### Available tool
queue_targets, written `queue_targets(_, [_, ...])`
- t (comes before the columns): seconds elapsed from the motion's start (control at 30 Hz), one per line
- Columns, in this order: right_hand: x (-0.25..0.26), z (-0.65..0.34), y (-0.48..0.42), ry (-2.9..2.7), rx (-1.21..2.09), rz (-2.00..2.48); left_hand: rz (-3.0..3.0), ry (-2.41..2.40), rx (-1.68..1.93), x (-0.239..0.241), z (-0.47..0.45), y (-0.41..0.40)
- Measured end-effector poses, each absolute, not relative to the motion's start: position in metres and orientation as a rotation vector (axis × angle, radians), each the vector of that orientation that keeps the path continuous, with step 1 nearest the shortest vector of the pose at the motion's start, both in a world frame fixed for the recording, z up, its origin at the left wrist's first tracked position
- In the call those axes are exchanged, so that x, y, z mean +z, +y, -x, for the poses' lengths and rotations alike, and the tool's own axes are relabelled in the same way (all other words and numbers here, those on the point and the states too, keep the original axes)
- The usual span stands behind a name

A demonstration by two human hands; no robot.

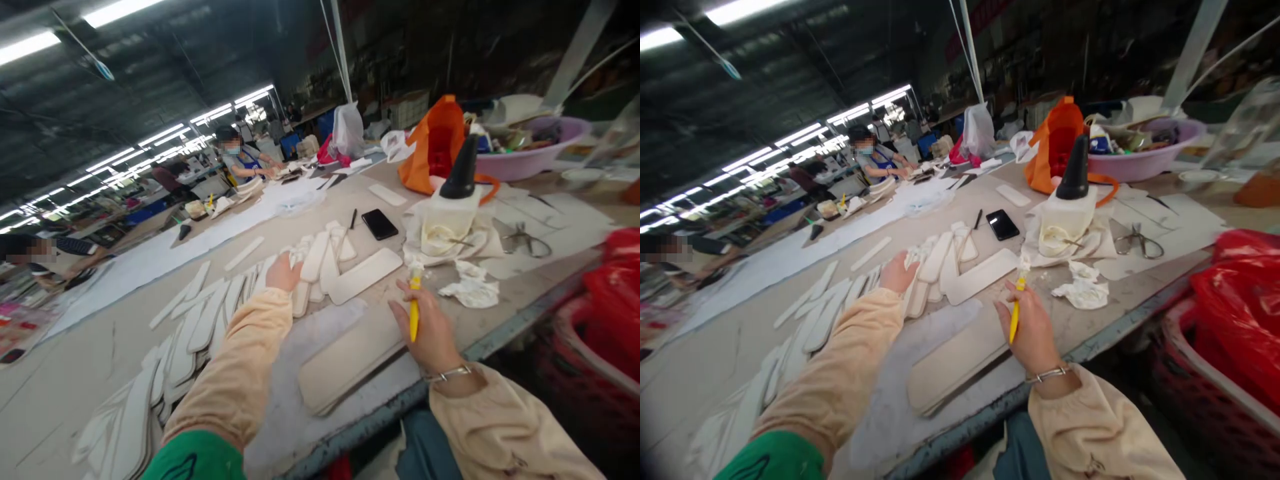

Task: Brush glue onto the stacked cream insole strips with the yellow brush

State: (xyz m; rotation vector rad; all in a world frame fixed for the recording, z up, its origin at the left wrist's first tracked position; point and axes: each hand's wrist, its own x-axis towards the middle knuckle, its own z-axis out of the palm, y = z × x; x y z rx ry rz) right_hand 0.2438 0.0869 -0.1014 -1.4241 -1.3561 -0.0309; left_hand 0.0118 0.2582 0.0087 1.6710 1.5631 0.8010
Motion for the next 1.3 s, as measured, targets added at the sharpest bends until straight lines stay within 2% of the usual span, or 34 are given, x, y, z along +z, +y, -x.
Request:
queue_targets(0.17, [-0.103,-0.244,0.087,-1.306,0.18,1.563,-1.956,1.426,0.704,-0.03,0.037,0.154])
queue_targets(0.23, [-0.102,-0.243,0.087,-1.306,0.252,1.588,-2.237,1.295,0.596,-0.052,0.062,0.104])
queue_targets(0.4, [-0.097,-0.238,0.085,-1.328,0.266,1.552,-2.376,1.357,0.467,-0.102,0.09,0.034])
queue_targets(0.7, [-0.108,-0.245,0.066,-1.448,0.455,1.69,-2.436,1.435,0.456,-0.115,0.077,0.043])
queue_targets(0.9, [-0.097,-0.261,0.053,-1.975,0.579,1.579,-2.527,1.387,0.589,-0.121,0.078,0.042])
queue_targets(1.1, [-0.076,-0.27,0.08,-2.339,0.621,1.453,-2.555,1.428,0.584,-0.118,0.075,0.043])
queue_targets(1.3, [-0.072,-0.265,0.107,-2.445,0.662,1.406,-2.543,1.404,0.586,-0.126,0.077,0.048])
